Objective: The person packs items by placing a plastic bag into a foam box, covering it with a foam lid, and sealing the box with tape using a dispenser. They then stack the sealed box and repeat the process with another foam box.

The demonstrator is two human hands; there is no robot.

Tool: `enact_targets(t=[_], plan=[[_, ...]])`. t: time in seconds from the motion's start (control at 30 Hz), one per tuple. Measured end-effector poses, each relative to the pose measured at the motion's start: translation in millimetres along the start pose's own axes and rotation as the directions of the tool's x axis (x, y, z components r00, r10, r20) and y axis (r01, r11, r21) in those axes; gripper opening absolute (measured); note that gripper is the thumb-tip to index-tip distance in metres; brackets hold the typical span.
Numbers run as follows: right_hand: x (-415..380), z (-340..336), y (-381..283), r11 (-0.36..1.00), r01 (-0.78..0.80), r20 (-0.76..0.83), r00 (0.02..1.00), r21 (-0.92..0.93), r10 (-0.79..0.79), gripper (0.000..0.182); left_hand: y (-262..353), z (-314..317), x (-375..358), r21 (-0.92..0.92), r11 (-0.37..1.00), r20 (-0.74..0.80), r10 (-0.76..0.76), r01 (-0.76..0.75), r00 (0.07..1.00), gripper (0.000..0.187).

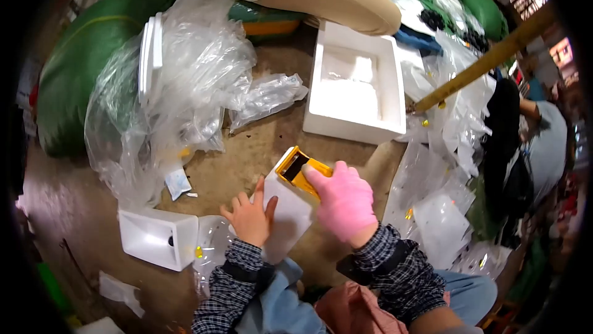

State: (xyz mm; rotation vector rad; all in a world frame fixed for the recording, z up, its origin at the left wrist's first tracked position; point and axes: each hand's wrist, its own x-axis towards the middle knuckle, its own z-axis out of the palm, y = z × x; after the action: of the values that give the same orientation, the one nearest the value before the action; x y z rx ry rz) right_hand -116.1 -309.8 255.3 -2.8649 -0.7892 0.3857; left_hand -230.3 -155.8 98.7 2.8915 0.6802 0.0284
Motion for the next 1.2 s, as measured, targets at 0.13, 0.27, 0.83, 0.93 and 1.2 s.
enact_targets(t=[0.13, 0.27, 0.83, 0.93, 1.2], plan=[[23, 9, -22, 0.972, 0.126, 0.006, 0.992, -0.199, -0.127, 0.052, -7, -1, 2, -0.159, 0.987, -0.028, -0.009, 0.005, 1.000, 0.060], [43, 29, -35, 0.969, 0.084, 0.124, 0.991, -0.234, -0.056, 0.048, -10, 9, 4, -0.130, 0.991, -0.112, -0.034, 0.019, 0.993, 0.061], [-84, 168, 133, 0.967, 0.131, -0.219, 0.972, 0.217, -0.082, 0.041, -31, -18, 33, -0.376, 0.922, 0.487, 0.110, 0.094, 0.866, 0.069], [-71, 255, 150, 0.938, 0.131, -0.332, 0.943, 0.320, -0.018, 0.035, -87, 13, 38, -0.786, 0.502, 0.582, 0.405, 0.360, 0.705, 0.082], [-70, 223, 136, 0.829, 0.106, -0.289, 0.955, 0.549, 0.068, 0.038, -111, 29, 35, -0.553, 0.112, 0.777, 0.427, 0.825, 0.463, 0.099]])
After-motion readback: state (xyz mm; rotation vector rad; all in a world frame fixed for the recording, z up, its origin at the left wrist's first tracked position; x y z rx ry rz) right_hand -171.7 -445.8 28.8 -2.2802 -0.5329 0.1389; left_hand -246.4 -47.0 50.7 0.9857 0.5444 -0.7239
